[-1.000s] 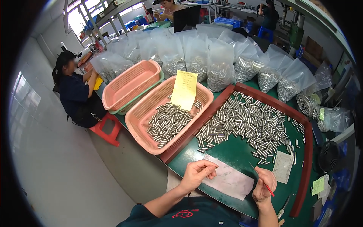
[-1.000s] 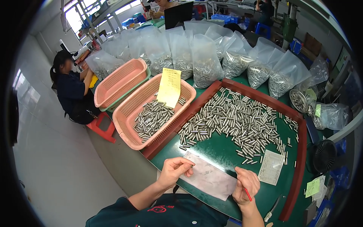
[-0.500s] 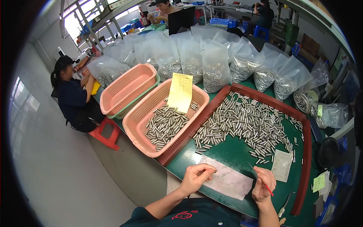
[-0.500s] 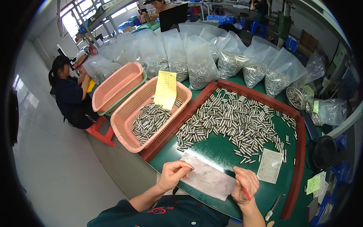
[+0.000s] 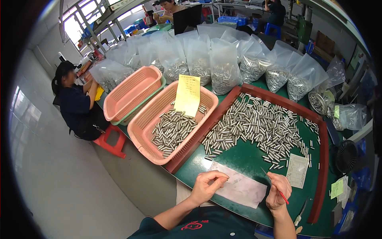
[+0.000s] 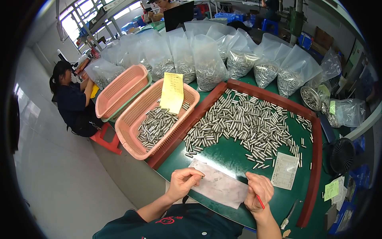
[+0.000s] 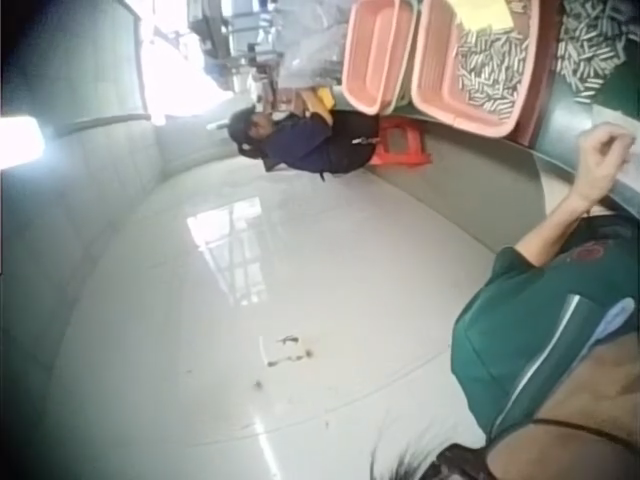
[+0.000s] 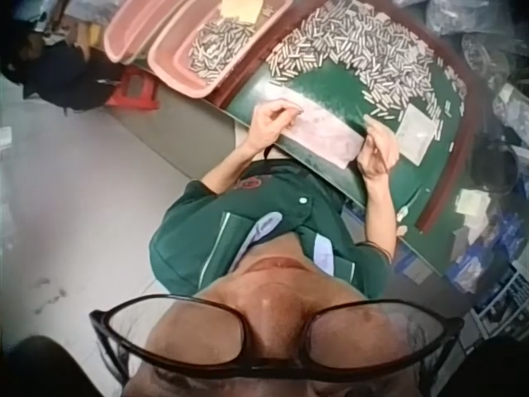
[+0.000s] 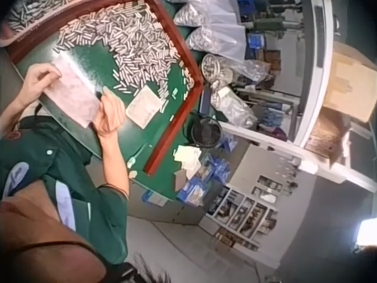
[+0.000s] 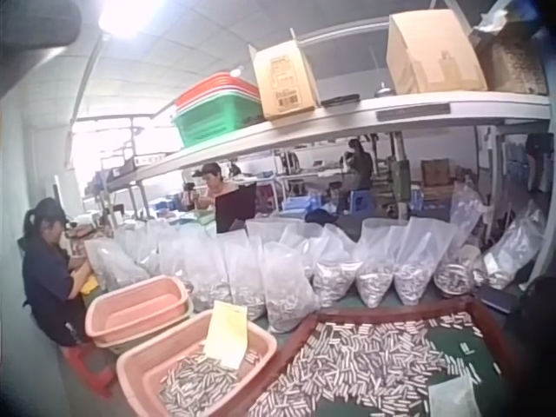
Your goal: Inspecting and cleaning small cylindrical metal parts using a thin tool.
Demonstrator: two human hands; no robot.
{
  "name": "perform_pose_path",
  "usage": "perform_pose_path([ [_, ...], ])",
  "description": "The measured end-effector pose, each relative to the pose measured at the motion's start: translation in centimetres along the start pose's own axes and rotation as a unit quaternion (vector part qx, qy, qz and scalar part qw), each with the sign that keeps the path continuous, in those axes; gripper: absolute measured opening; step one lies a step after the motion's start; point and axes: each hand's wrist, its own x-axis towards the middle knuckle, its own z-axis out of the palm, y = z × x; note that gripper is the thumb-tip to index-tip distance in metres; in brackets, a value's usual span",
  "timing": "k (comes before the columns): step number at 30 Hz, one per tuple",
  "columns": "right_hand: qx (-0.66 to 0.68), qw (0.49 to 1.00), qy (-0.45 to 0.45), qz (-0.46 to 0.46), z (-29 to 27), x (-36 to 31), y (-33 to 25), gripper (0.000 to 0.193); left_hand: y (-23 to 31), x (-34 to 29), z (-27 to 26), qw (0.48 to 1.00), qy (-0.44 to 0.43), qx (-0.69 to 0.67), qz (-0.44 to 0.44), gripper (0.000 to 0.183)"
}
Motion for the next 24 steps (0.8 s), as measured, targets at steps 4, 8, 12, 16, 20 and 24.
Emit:
perform_pose_path([
  [4, 0.001, 1.0, 0.003, 0.006, 0.0, 0.0, 0.0, 0.006, 0.6, 0.6, -0.1, 0.989, 0.041, 0.097, 0.103, 0.011],
  [8, 0.0, 1.0, -0.015, 0.006, -0.4, -0.4, -0.2, 0.008, 1.3, 0.6, -0.4, 0.987, 0.073, 0.09, 0.11, 0.014],
  [12, -0.002, 1.0, -0.02, 0.011, -0.3, -0.6, 0.1, 0.009, 2.7, 1.1, -1.4, 0.969, 0.122, 0.148, 0.157, 0.016],
  [16, 0.006, 1.0, -0.02, 0.004, 0.1, -0.3, 0.1, 0.008, 4.4, 0.7, -3.4, 0.901, 0.203, 0.285, 0.258, 0.022],
  [20, 0.01, 1.0, -0.006, -0.001, 0.0, -0.1, 0.2, 0.008, 5.4, 1.8, -6.2, 0.79, 0.319, 0.426, 0.303, 0.022],
  [24, 0.013, 1.0, -0.002, -0.004, 0.2, -0.2, 0.4, 0.007, 6.7, 3.2, -6.2, 0.707, 0.372, 0.514, 0.312, 0.03],
])
